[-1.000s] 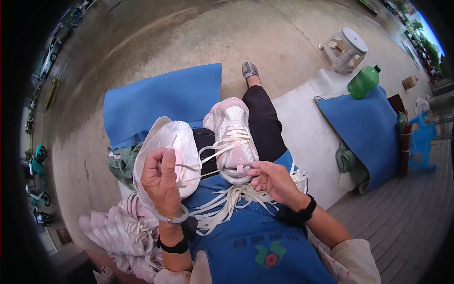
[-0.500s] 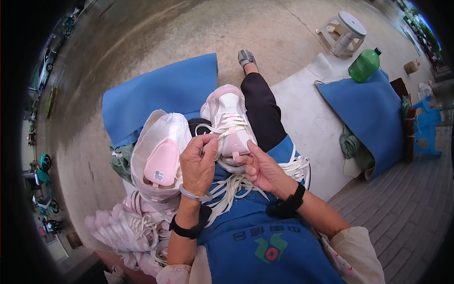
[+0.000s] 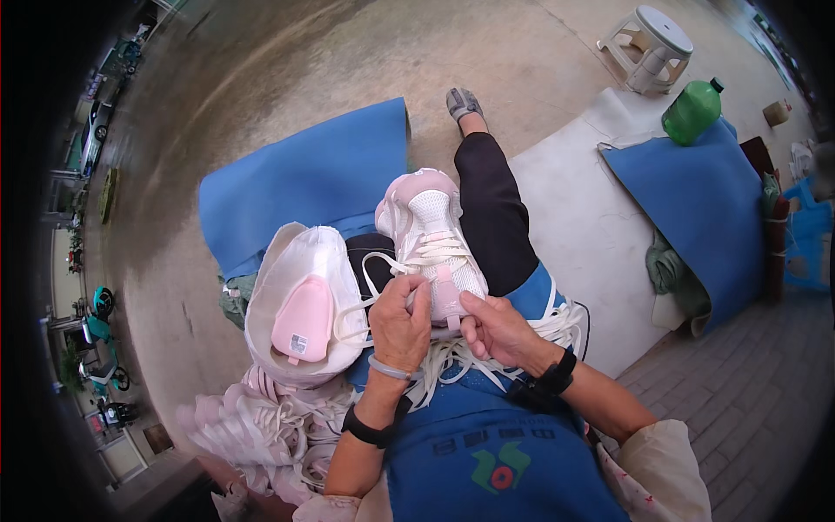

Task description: The recorder is lacing and tying strings on several pairs of pink and white shoes.

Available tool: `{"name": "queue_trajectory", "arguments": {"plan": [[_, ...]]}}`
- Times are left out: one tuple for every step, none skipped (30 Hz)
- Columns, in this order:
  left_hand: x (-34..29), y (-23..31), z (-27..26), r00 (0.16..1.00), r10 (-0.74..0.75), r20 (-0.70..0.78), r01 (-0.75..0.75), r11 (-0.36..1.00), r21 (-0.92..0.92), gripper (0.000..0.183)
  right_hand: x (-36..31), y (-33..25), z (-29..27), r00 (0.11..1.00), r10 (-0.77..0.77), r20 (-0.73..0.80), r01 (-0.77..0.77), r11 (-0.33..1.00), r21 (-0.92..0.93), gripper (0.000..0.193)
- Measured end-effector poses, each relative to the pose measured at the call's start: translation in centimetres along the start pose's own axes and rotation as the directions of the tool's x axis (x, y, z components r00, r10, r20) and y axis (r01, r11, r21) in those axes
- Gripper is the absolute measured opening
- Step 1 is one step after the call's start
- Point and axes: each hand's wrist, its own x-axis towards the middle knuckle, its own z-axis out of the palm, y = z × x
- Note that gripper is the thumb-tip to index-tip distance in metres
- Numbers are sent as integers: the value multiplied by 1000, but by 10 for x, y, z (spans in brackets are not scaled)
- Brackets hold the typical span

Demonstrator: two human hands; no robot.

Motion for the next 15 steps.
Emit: {"name": "queue_trajectory", "arguments": {"plan": [[1, 1, -2, 1000, -2, 5, 2, 1000, 7, 10, 1, 1, -1, 1000, -7, 10, 7, 1000, -2, 37], [2, 3, -5, 999, -27, 43, 28, 1000, -8, 10, 1, 1, -2, 1000, -6, 11, 6, 1000, 6, 37], [4, 4, -7, 995, -52, 83, 54, 998, -24, 9, 2, 2, -3, 1000, 8, 7, -8, 1000, -4, 37], [4, 4, -7, 995, -53, 87, 54, 998, -19, 9, 2, 3, -3, 1000, 23, 2, -23, 1000, -15, 38], [4, 4, -6, 995, -32, 89, 31, 999, 14, 9, 3, 3, -3, 1000, 22, 2, -22, 1000, -9, 38], [4, 4, -6, 996, -12, 92, 7, 999, 47, 9, 3, 3, -3, 1000, 19, 9, -19, 1000, -15, 39], [5, 4, -5, 995, -11, 97, 7, 999, 48, 9, 2, 2, -3, 1000, 16, 15, -16, 1000, -21, 40], [6, 5, -5, 994, 3, 105, -11, 997, 77, 9, 2, 3, -3, 1000, 15, 13, -15, 1000, -17, 40], [6, 5, -4, 993, 17, 114, -30, 994, 106, 10, 1, 3, -4, 1000, 14, 12, -14, 1000, -21, 40], [6, 4, -5, 993, 18, 116, -30, 994, 106, 10, 1, 3, -3, 1000, 14, 13, -14, 1000, -26, 40], [7, 1, -5, 992, -9, 127, 6, 1000, 27, 10, 2, 3, -3, 1000, 14, 12, -14, 1000, -24, 40], [6, 0, -6, 990, -35, 140, 43, 998, -52, 11, 2, 3, -3, 1000, 6, 13, -5, 1000, -29, 40], [7, 0, -6, 989, -39, 140, 46, 998, -52, 11, 3, 4, -2, 1000, 1, 13, 0, 999, -35, 40], [8, 0, -5, 989, -30, 143, 38, 998, -54, 10, 3, 4, -1, 1000, 5, 13, -4, 999, -35, 40], [10, 0, -4, 989, -22, 145, 30, 998, -56, 10, 4, 5, -1, 1000, -2, 12, 3, 999, -44, 40]]}}
